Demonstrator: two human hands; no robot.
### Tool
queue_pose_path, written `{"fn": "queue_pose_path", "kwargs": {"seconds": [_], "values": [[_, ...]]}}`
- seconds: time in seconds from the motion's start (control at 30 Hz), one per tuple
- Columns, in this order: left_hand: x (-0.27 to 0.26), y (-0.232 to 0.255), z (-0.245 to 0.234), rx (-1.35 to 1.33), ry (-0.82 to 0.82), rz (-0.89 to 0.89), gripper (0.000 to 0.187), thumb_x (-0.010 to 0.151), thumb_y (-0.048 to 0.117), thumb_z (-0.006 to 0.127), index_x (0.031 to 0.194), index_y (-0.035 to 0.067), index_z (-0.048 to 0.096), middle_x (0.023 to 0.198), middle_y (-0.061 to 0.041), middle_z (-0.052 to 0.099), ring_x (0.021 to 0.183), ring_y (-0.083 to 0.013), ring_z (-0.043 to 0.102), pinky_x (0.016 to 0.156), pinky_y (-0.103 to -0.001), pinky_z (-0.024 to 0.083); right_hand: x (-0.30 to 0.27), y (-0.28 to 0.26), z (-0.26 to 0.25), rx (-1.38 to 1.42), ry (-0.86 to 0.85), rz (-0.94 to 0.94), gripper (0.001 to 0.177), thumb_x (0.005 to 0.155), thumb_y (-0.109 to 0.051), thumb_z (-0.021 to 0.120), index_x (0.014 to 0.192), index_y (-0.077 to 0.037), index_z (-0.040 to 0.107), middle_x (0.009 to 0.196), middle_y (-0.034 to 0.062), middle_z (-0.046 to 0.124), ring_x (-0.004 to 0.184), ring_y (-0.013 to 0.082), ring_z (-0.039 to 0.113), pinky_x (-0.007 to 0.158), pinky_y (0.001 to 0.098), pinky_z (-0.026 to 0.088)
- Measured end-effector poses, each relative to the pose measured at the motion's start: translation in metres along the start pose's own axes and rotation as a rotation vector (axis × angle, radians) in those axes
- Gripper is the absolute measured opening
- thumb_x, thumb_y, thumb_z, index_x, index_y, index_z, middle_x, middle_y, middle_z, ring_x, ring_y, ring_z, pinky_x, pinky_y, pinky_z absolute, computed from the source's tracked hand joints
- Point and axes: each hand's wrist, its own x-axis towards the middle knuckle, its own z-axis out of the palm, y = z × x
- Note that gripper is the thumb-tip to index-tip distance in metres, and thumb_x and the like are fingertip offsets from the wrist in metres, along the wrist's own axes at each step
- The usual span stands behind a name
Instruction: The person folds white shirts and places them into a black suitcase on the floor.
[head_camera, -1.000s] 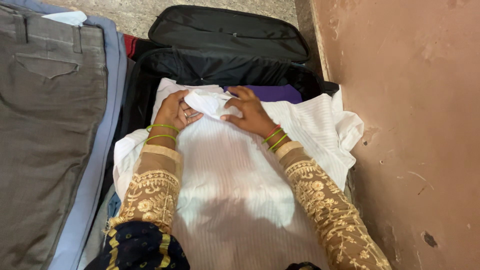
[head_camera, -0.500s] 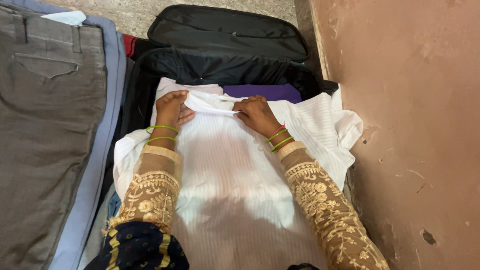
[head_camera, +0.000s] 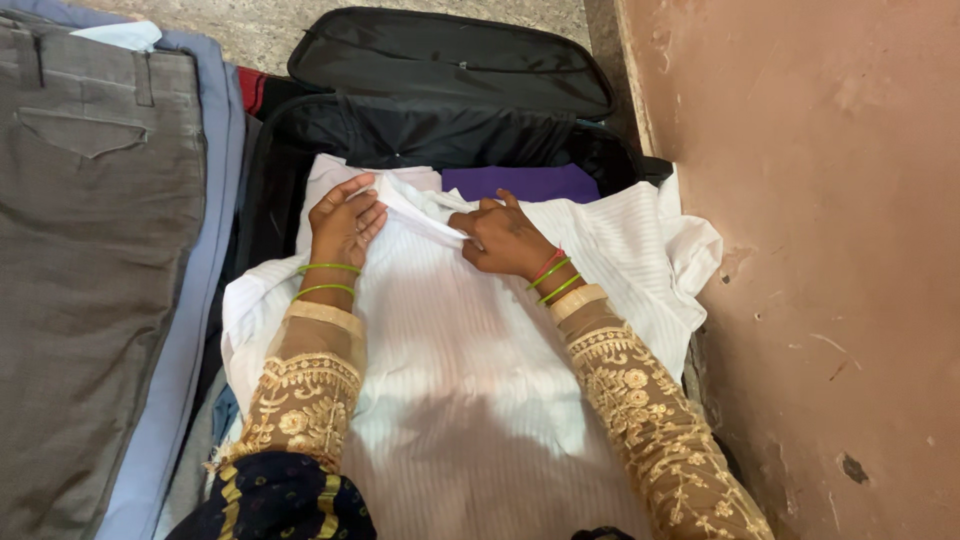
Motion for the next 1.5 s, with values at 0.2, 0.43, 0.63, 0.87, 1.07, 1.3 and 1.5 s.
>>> {"fn": "queue_pose_path", "kwargs": {"seconds": [0.2,0.43,0.63,0.87,1.07,1.3,1.5], "values": [[0.006,-0.004,-0.005,-0.118,0.031,-0.006,0.024,0.092,0.001,0.065,0.113,0.009,0.074,0.096,0.001,0.071,0.088,-0.0127,0.067,0.086,-0.031,0.055,-0.001,0.005,0.009,-0.051,0.123,-0.019,0.026,0.081,-0.010,0.069,0.106,-0.015,0.075,0.090,0.0048,0.069,0.103,0.0269,0.058,0.110,0.0646,0.030],[0.006,0.001,0.004,0.998,0.067,1.012,0.050,0.078,-0.012,0.054,0.116,0.010,0.078,0.111,-0.014,0.068,0.112,-0.0294,0.064,0.100,-0.036,0.051,0.000,0.013,0.002,0.150,0.260,-0.071,0.022,0.084,-0.007,0.069,0.105,-0.010,0.075,0.093,0.0021,0.068,0.101,0.0251,0.055,0.104,0.0456,0.039],[0.010,0.037,0.027,1.642,-0.654,0.865,0.020,0.082,0.021,0.076,0.101,0.017,0.080,0.113,-0.015,0.070,0.129,-0.0397,0.049,0.105,-0.068,0.022,-0.001,0.012,-0.007,0.236,0.262,-0.117,0.022,0.085,-0.008,0.068,0.105,-0.010,0.075,0.094,0.0018,0.068,0.101,0.0243,0.055,0.100,0.0420,0.041],[0.007,0.088,0.013,2.047,-0.531,0.946,0.021,0.083,0.031,0.076,0.100,0.018,0.075,0.105,-0.006,0.072,0.115,-0.0314,0.061,0.111,-0.058,0.035,0.001,0.030,-0.020,0.053,0.228,-0.087,0.028,0.073,-0.010,0.076,0.100,-0.008,0.074,0.093,0.0059,0.070,0.105,0.0293,0.056,0.102,0.0587,0.028],[-0.002,0.097,0.006,1.813,-0.416,0.895,0.029,0.080,0.005,0.071,0.107,0.015,0.071,0.107,-0.010,0.068,0.105,-0.0357,0.065,0.087,-0.048,0.052,0.007,0.046,-0.039,0.055,0.112,-0.048,0.029,0.079,-0.005,0.068,0.107,-0.011,0.073,0.101,0.0079,0.068,0.110,0.0310,0.056,0.103,0.0455,0.041],[0.012,0.070,0.016,1.394,-0.119,1.028,0.044,0.089,-0.001,0.065,0.131,0.012,0.068,0.139,-0.021,0.055,0.115,-0.0461,0.059,0.100,-0.053,0.048,0.013,0.045,-0.050,0.333,0.666,0.045,0.032,0.087,0.003,0.063,0.118,-0.004,0.067,0.123,0.0139,0.066,0.114,0.0333,0.061,0.098,0.0412,0.049],[-0.018,0.060,0.022,1.601,-0.307,0.886,0.040,0.085,0.003,0.067,0.122,0.018,0.072,0.152,-0.017,0.047,0.125,-0.0476,0.052,0.103,-0.057,0.045,-0.024,0.074,-0.064,0.095,0.697,0.086,0.022,0.086,0.006,0.069,0.106,-0.004,0.073,0.116,0.0164,0.067,0.111,0.0339,0.064,0.095,0.0413,0.051]]}}
